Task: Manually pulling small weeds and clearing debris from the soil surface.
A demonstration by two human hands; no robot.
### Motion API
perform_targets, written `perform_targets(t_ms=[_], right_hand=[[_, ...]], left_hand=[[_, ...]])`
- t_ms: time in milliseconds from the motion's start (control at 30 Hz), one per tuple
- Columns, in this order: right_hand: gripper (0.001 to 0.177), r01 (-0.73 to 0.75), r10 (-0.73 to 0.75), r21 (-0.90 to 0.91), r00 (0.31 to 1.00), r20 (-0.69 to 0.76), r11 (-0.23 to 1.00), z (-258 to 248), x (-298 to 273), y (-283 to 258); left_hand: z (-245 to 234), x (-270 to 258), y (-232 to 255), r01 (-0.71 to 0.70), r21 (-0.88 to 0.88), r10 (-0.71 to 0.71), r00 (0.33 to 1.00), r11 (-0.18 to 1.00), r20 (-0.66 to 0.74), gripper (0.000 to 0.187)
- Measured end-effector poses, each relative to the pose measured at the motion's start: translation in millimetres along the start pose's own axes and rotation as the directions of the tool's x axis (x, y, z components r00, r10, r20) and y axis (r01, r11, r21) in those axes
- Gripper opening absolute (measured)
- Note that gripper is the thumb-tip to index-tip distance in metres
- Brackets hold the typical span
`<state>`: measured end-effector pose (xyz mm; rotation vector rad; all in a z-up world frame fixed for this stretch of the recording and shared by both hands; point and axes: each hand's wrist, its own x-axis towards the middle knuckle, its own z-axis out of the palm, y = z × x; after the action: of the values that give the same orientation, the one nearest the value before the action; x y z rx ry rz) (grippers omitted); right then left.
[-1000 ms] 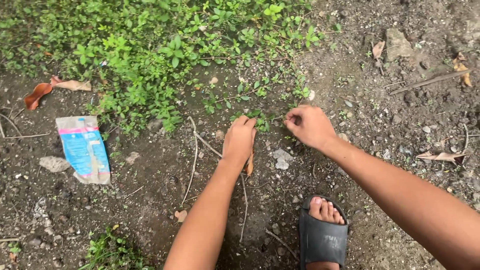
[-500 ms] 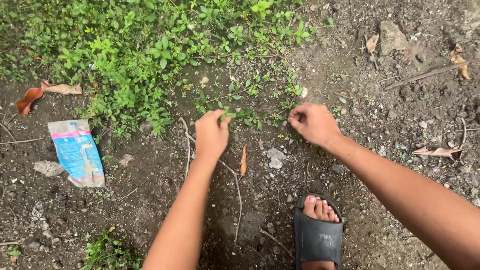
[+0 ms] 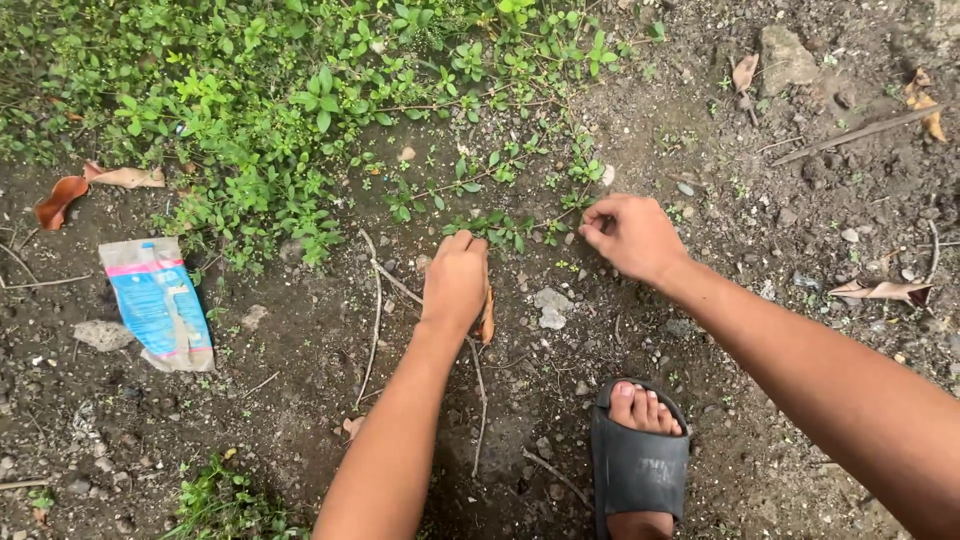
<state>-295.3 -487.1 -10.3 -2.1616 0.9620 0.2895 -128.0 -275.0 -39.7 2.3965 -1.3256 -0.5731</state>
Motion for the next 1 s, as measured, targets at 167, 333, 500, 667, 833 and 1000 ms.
perform_targets(t_ms=[167, 333, 500, 667, 833, 1000], right_hand=[[0.017, -0.038, 0.038, -0.007, 0.999, -0.005, 0.999, -2.1, -1.7, 7.3], [0.018, -0.04, 0.04, -0.004, 0.998, -0.057, 0.999, -4.9, 0.4, 15.8], [0.017, -0.04, 0.044, 0.052, 0.996, -0.082, 0.998, -9.2, 0.2, 26.0], [0.017, -0.083, 0.085, 0.021, 0.993, -0.082, 0.996, -11.3, 0.5, 31.6], [0.015, -0.07, 0.069, -0.019, 0.996, -0.048, 0.997, -13.2, 8.5, 33.5], [0.017, -0.042, 0.044, 0.021, 0.995, -0.09, 0.999, -15.5, 15.8, 27.3]], left_hand=[[13.7, 6.7, 24.2, -0.056, -0.186, 0.062, 0.998, 0.981, 0.023, 0.015], [29.4, 18.5, 51.3, -0.076, -0.286, 0.062, 0.996, 0.955, -0.058, 0.015], [41.6, 28.5, 60.8, -0.064, -0.186, 0.064, 0.998, 0.981, -0.007, 0.022], [44.1, 29.1, 60.3, -0.092, -0.164, 0.089, 0.996, 0.982, -0.025, 0.025], [43.6, 35.7, 62.2, -0.08, -0.131, 0.089, 0.994, 0.988, 0.066, 0.018], [23.0, 41.5, 70.6, -0.064, -0.342, 0.038, 0.996, 0.937, -0.083, 0.014]])
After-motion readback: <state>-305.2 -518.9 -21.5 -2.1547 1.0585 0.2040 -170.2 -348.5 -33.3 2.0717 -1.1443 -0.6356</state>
